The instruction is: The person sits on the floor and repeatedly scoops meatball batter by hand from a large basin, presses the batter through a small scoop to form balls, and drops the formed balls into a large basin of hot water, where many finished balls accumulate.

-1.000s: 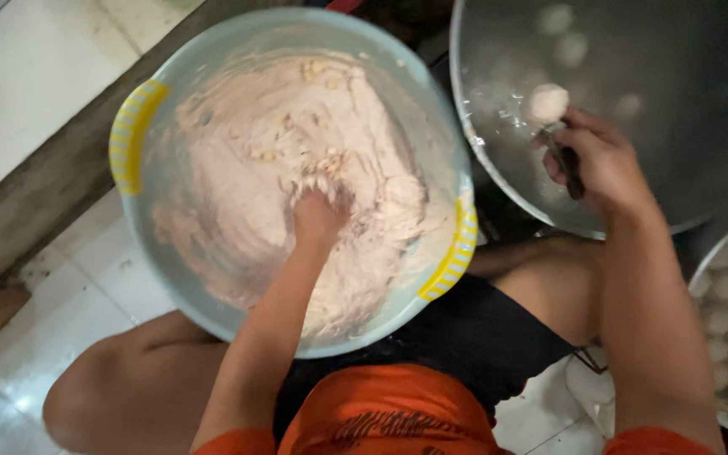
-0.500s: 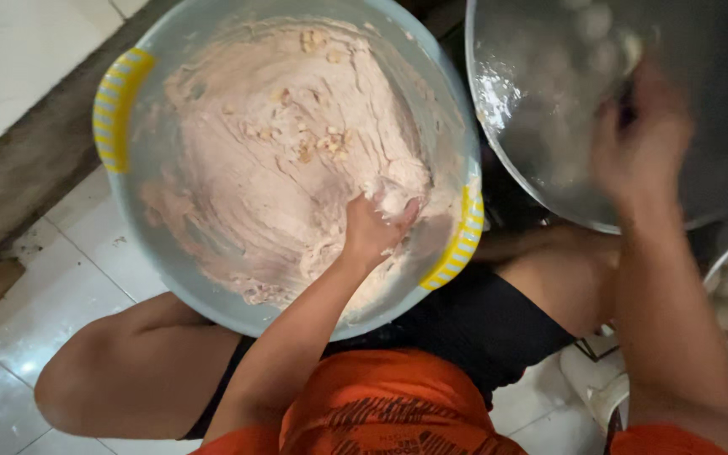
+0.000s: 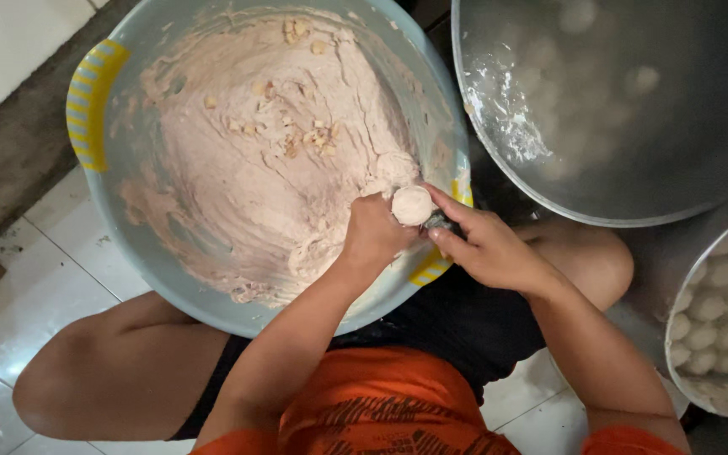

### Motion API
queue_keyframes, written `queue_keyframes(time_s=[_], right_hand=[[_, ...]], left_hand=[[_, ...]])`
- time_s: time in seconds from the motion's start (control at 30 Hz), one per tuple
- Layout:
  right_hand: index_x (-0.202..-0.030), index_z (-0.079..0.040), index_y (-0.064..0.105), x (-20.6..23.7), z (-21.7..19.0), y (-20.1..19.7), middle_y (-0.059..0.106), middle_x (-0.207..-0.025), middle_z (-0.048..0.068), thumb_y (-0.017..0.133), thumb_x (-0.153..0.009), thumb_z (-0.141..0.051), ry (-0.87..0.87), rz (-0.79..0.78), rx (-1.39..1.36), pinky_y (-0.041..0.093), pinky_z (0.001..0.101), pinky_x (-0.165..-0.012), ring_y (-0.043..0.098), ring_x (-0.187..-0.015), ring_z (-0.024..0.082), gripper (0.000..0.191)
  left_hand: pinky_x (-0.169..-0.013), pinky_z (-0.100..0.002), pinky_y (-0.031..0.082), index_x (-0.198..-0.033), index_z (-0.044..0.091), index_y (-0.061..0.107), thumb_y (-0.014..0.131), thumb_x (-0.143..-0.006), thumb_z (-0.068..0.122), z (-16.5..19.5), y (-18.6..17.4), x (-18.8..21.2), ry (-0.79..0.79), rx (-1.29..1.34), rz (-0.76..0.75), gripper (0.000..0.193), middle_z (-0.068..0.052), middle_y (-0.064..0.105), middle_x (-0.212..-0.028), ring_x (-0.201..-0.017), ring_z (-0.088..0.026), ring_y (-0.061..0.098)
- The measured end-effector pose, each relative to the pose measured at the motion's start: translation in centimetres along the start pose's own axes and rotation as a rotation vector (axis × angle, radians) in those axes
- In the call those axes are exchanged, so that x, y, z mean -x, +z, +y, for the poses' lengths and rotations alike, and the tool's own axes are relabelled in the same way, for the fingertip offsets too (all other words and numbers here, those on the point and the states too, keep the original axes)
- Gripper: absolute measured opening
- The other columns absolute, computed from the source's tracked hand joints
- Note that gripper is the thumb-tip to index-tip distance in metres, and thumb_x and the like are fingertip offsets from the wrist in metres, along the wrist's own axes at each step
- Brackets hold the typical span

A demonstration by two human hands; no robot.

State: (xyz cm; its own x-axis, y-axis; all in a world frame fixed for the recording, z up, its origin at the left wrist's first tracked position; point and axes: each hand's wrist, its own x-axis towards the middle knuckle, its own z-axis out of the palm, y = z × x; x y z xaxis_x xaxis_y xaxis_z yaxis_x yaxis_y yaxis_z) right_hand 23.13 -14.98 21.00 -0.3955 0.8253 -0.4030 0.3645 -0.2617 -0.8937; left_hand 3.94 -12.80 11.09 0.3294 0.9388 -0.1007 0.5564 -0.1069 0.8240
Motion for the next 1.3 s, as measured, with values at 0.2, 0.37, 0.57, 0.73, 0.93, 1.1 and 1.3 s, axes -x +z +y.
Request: queue_keyframes(time_s=[0.2,0.37,0.57,0.73,0.93,1.1,1.3], right_hand=[[-0.159,-0.011,0.035,-1.0,1.5,0.8,0.066,-0.101,0.000,0.055,-0.101,-0.016,0.208,-0.090,-0.443,0.045,0.0211,-0.055,0.053,-0.067,0.006,0.062],[-0.156,-0.009,0.043,-0.7,0.3,-1.0,0.067,-0.100,0.001,0.056,-0.099,-0.015,0.244,-0.024,-0.469,0.042,0.0219,-0.052,0.051,-0.064,0.007,0.059],[-0.136,-0.004,0.058,-1.3,0.3,-7.1,0.066,-0.099,0.000,0.053,-0.098,-0.008,0.215,0.250,-0.460,0.039,0.0228,-0.050,0.054,-0.064,0.009,0.038],[-0.139,-0.009,0.062,-4.5,3.2,-12.7,0.059,-0.091,0.009,0.055,-0.103,-0.015,0.261,0.501,-0.191,0.041,0.0290,-0.054,0.053,-0.065,0.015,0.038],[-0.149,-0.010,0.060,-5.7,5.4,-14.7,0.063,-0.123,0.022,0.064,-0.102,-0.012,0.015,0.692,0.929,0.053,0.0496,-0.082,0.067,-0.100,0.041,0.047],[-0.153,-0.006,0.054,-4.3,3.9,-14.2,0.060,-0.128,0.026,0.063,-0.101,-0.006,0.055,0.745,0.991,0.052,0.0508,-0.081,0.064,-0.101,0.043,0.053],[-0.152,0.000,0.050,0.0,1.1,-10.1,0.058,-0.122,0.024,0.061,-0.105,0.002,-0.190,0.876,0.931,0.053,0.0450,-0.091,0.063,-0.103,0.036,0.049]], left_hand=[[-0.070,-0.047,0.056,-0.084,-0.003,0.069,0.092,-0.056,0.035,-1.1,0.4,1.4,-0.192,-0.084,0.003,0.052,-0.026,0.069,-0.082,-0.079,-0.043,0.069],[-0.071,-0.048,0.058,-0.114,-0.012,0.065,0.088,-0.066,0.034,-4.5,0.4,3.3,-0.150,-0.263,-0.027,0.070,-0.030,0.068,-0.090,-0.081,-0.043,0.069],[-0.093,-0.064,0.046,-0.094,0.007,0.077,0.070,-0.092,0.048,-9.3,-0.2,0.0,-0.241,-0.393,-0.022,0.042,-0.024,0.073,-0.076,-0.078,-0.041,0.070],[-0.073,-0.049,0.056,-0.079,-0.006,0.070,0.068,-0.087,0.052,-10.1,1.7,-3.9,-0.255,-0.438,0.254,0.058,-0.029,0.069,-0.080,-0.076,-0.043,0.069],[-0.076,-0.047,0.057,-0.087,0.000,0.074,0.065,-0.088,0.049,-8.5,3.9,-2.2,-0.284,-0.162,0.011,0.050,-0.027,0.071,-0.081,-0.078,-0.042,0.070],[-0.080,-0.047,0.053,-0.091,0.002,0.075,0.058,-0.107,0.040,-5.9,2.9,-1.9,-0.367,0.162,-0.024,0.044,-0.024,0.073,-0.087,-0.086,-0.039,0.071],[-0.070,-0.036,0.059,-0.095,0.006,0.072,0.079,-0.083,0.026,0.6,-1.0,-1.3,-0.203,0.411,0.128,0.024,-0.015,0.078,-0.085,-0.075,-0.028,0.076]])
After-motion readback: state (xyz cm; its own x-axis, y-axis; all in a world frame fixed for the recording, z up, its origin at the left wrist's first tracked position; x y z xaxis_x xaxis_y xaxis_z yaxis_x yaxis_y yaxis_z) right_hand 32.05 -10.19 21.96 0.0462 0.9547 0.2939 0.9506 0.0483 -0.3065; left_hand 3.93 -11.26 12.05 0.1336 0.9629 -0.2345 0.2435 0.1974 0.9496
